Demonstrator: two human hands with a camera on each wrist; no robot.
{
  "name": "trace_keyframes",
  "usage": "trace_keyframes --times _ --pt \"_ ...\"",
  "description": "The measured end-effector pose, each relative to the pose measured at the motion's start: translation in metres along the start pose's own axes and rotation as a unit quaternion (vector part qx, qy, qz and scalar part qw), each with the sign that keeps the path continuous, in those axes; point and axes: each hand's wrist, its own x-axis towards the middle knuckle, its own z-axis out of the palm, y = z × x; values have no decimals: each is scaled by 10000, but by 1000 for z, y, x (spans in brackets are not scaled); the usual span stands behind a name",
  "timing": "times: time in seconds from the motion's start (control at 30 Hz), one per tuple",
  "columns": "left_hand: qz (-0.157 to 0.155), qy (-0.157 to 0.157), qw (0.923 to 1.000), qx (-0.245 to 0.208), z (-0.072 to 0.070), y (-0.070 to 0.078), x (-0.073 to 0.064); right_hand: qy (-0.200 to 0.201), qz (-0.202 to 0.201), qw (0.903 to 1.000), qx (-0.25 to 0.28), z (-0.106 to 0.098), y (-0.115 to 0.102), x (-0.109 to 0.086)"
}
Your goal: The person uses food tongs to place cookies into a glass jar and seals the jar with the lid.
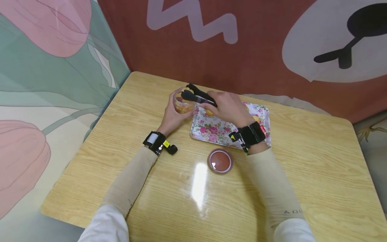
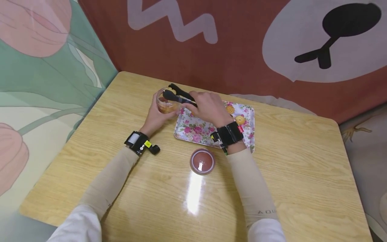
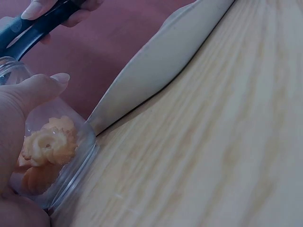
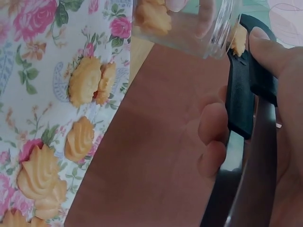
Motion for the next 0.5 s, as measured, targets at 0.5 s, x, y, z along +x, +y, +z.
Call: trace_keyframes --times 0.5 --pt "102 -88 9999 -106 -4 31 -11 -71 231 9997 82 0 -1 -2"
